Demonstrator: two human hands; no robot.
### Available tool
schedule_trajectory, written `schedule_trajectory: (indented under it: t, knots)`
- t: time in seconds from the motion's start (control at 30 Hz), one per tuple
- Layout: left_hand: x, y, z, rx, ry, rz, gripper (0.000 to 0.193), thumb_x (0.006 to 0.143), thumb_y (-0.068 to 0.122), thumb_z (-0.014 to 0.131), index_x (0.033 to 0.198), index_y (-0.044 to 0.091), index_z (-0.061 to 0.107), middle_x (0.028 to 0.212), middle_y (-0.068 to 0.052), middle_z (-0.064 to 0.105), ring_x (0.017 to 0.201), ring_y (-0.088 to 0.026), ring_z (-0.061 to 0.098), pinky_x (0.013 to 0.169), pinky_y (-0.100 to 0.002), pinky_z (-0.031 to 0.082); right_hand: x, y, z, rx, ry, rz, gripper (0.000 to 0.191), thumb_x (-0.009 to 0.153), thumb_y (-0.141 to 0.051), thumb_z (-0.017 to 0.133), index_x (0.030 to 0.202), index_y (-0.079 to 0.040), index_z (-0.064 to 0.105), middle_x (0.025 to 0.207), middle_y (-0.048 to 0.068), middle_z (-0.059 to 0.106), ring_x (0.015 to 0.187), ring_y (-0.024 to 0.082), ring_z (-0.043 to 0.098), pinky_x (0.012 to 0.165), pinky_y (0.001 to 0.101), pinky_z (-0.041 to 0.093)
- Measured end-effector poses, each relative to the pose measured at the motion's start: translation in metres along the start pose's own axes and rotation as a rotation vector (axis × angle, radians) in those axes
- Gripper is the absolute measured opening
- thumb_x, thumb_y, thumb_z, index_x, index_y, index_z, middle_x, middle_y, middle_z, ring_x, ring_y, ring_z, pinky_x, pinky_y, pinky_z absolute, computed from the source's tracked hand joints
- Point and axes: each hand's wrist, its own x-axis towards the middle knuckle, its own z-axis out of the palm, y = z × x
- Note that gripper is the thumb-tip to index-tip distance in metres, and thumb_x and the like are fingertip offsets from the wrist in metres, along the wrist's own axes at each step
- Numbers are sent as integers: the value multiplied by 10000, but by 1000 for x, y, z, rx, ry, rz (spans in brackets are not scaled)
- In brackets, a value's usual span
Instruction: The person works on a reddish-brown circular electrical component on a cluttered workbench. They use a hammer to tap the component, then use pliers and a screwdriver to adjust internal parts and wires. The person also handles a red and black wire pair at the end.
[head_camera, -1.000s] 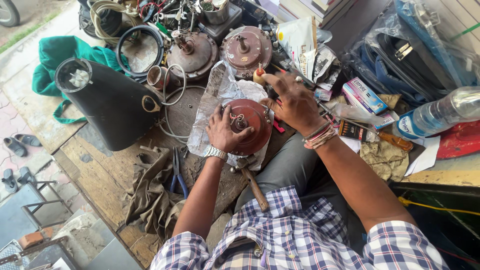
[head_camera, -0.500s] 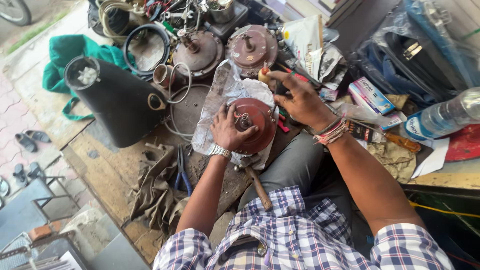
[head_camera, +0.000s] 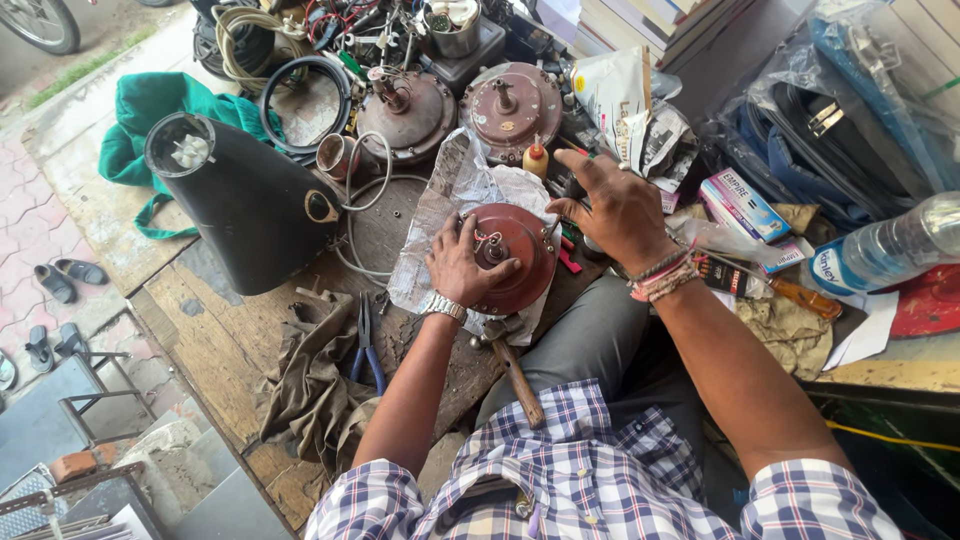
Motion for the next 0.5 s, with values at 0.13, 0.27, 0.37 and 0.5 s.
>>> schedule_trajectory:
  t: [0.13,0.27,0.37,0.5]
  knots:
    - [0,1,-2,-12,-4,-12,1149,597,814,765,1507,183,460,1595,-191,355,1448,-427,323,1124,-605,279,3,5,0,362,36,-182,620,934,-101,763,1482,-141,476,1123,148,670,1003,318,698,872,428,584]
    - [1,2,-4,-2,-11,-6,1143,613,816,768,1510,180,459,1593,-201,346,1452,-432,312,1123,-613,269,5,3,-2,135,68,-115,691,879,-200,853,1463,-164,485,1010,145,658,919,344,684,810,453,564]
    - [1,1,-4,3,-14,-8,1152,605,823,770,1513,187,458,1587,-205,344,1447,-435,309,1126,-611,267,5,-3,-2,-77,11,23,683,884,-299,876,1437,-167,499,1013,138,685,907,336,699,773,452,565]
    - [1,1,-2,1,-9,-10,1150,601,828,756,1511,190,461,1591,-198,358,1450,-431,323,1129,-604,279,8,-1,-7,278,139,-334,663,857,-71,757,1447,-158,466,1142,174,690,1043,352,693,896,422,574]
